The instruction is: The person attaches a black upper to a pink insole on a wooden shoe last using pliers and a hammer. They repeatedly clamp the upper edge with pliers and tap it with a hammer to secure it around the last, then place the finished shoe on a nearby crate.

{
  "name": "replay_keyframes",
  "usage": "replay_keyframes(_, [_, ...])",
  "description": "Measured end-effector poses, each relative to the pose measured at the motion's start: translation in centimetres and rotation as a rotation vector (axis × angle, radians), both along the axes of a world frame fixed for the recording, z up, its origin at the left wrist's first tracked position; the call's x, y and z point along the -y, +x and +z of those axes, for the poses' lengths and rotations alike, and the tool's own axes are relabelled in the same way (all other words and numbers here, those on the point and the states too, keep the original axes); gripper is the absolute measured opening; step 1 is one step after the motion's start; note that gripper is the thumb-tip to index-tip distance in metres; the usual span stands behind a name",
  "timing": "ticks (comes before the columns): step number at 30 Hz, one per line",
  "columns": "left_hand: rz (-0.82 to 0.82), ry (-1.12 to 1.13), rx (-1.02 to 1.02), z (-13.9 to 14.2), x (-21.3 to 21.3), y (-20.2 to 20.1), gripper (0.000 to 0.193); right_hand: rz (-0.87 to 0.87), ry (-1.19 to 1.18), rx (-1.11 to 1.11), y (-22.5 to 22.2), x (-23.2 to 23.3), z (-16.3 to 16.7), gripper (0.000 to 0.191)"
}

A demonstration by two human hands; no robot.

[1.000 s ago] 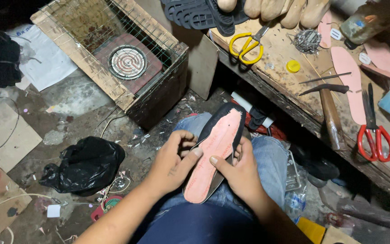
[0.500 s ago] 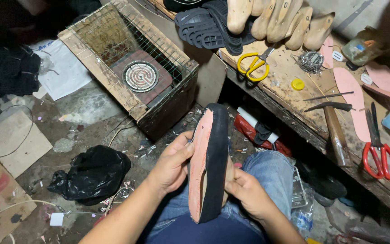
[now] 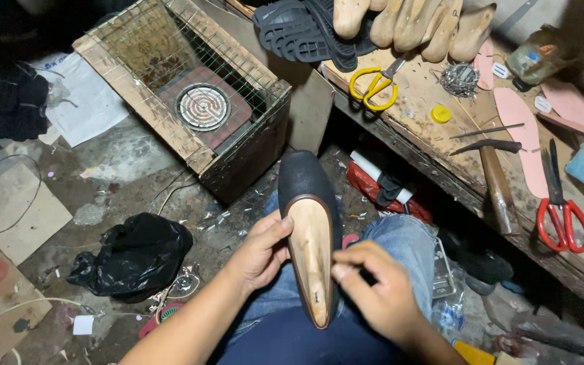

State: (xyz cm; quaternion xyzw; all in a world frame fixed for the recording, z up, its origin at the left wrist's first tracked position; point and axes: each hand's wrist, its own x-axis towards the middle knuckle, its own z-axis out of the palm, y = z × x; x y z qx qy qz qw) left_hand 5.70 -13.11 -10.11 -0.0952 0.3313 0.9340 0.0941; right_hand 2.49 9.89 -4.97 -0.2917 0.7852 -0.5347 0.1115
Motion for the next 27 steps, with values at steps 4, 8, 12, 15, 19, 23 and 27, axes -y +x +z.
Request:
replay_keyframes(4, [-0.139, -0.024, -0.156, 0.4, -0.8, -1.1, 0.060, -0.229, -0.355, 0.217, -5.5, 0.6, -0.4, 0.043])
replay_keyframes(8, [-0.275, -0.172, -0.270, -0.9, -3.1, -2.7, 0.064, -0.193, -0.355, 0.472, -10.8, -0.3, -1.3, 0.031])
replay_keyframes(12, [-0.461, -0.142, -0.081, -2.9, -3.2, -3.5, 0.068, -0.294, -0.296, 0.388, -12.1, -2.1, -1.4, 0.019])
replay_keyframes(15, [-0.403, 0.293, -0.093, -3.1, -1.1, -3.2, 0.075, -0.356, -0.526, 0.403, -11.1, -3.8, -0.9, 0.016])
replay_keyframes(19, [-0.082, 0.435, -0.168, -0.5, 2.4, -3.5, 0.085, -0.332, -0.757, 0.681, -8.2, -4.9, -1.4, 0.029])
replay_keyframes(23, [0.123, 0.271, -0.226, 1.5, 3.0, -4.7, 0.065, -0.235, -0.539, 1.001, -3.8, -3.5, -4.9, 0.042])
replay_keyframes(27, [0.176, -0.016, -0.135, 0.6, 1.6, -6.4, 0.048, 0.152, -0.270, 1.031, -0.1, -1.7, -8.9, 0.041])
